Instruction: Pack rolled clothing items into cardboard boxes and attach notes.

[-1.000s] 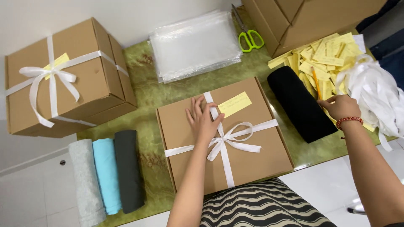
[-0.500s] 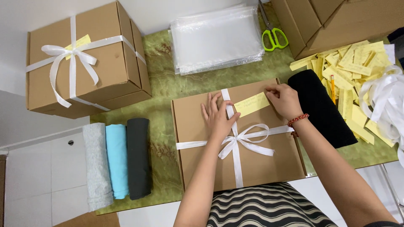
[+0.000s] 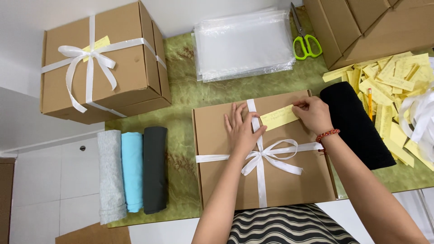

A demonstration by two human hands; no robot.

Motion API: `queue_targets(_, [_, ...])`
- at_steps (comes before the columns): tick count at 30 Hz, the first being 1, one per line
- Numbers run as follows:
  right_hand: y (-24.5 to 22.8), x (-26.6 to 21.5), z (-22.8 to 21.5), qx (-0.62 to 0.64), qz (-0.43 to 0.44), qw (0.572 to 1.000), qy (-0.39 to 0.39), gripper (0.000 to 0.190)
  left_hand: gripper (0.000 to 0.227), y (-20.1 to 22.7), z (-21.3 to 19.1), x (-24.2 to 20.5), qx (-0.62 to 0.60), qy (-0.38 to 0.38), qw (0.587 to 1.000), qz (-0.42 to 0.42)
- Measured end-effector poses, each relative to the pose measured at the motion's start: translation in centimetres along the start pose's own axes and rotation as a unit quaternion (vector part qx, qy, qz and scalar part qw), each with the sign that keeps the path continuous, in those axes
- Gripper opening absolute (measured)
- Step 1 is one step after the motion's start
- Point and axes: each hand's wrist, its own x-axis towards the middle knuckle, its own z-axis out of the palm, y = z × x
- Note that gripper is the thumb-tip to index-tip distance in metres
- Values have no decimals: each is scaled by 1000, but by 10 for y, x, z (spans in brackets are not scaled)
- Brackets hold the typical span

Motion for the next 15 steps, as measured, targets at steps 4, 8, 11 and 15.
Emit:
queue_targets(4, [-12, -3, -10, -3, 6, 1000, -9, 25, 44, -2, 2, 1, 10, 6, 1000, 2])
queue_targets(8, [-10, -1, -12, 46, 51, 997, -38, 30, 46, -6, 8, 2, 14, 5, 1000, 2])
queue_targets(11, [-24, -7, -16, 115, 76, 989, -52, 35, 47, -4, 5, 3, 6, 2, 1000, 1])
queue_targets(15, [-34, -13, -22, 177, 84, 980, -45, 37, 54, -9, -3, 9, -80, -11, 997, 0])
